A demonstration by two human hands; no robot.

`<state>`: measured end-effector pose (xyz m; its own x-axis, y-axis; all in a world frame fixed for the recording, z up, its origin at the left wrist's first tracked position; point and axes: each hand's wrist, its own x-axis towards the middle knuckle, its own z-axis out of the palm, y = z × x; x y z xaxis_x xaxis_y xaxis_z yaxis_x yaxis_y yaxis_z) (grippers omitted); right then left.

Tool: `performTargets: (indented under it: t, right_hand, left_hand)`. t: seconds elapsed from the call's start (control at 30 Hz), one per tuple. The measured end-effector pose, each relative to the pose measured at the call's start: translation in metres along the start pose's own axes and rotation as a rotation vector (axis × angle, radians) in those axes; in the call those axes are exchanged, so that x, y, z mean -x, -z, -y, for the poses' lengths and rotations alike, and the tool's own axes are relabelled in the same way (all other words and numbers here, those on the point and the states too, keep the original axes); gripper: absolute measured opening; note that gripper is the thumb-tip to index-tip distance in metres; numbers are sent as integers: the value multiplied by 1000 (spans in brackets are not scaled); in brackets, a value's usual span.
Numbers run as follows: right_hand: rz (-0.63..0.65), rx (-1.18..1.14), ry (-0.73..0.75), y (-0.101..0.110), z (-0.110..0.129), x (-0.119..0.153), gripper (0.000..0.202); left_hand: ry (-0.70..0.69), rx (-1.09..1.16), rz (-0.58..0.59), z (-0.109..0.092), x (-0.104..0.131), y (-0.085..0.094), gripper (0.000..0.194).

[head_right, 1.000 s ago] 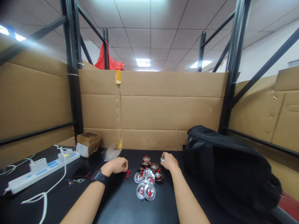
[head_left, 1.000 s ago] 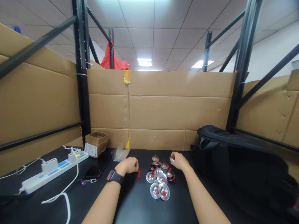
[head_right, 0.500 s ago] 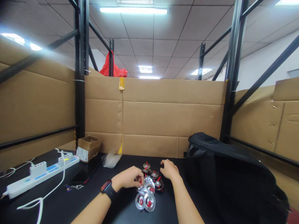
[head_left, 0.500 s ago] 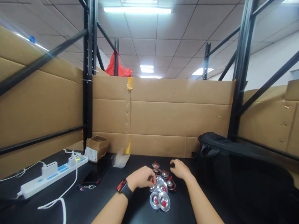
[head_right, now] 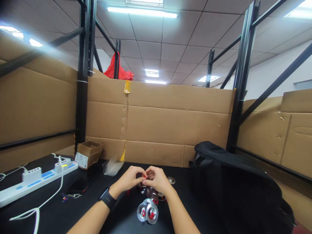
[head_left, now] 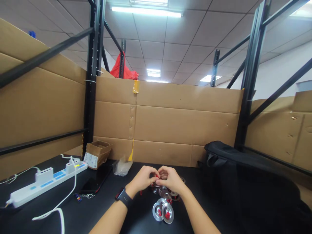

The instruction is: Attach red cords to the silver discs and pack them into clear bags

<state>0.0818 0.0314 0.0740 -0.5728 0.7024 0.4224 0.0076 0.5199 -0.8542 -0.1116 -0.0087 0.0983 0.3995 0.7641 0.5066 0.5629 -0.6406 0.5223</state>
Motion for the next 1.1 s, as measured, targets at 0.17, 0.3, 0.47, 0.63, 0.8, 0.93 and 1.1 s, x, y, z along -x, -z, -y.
performTargets:
  t: [0.17, 0.3, 0.47, 0.63, 0.8, 0.93, 1.1]
  right_hand:
    - [17, -63, -34, 4, -3, -1, 51]
    - [50, -14, -34, 7, -5, 0, 52]
    - [18, 192, 21, 4, -5, 1, 43]
    - [-268, 364, 78, 9, 1, -2, 34]
    - [-395, 19, -58, 10, -1, -9, 45]
    - [-266, -261, -141, -2, -1, -10, 55]
    - [-209, -381, -144, -6, 2, -5, 58]
  left_hand:
    - [-15, 16, -38, 0, -1, -5, 12]
    - [-29, -4, -32, -1, 0, -4, 11]
    - [-23, 40, -57, -5, 0, -3, 11]
    - [56, 81, -300, -2, -3, -5, 16]
    - [125, 142, -188, 6, -4, -12, 15]
    - [95, 205, -200, 4, -6, -23, 22]
    - [109, 164, -256, 3, -6, -26, 14]
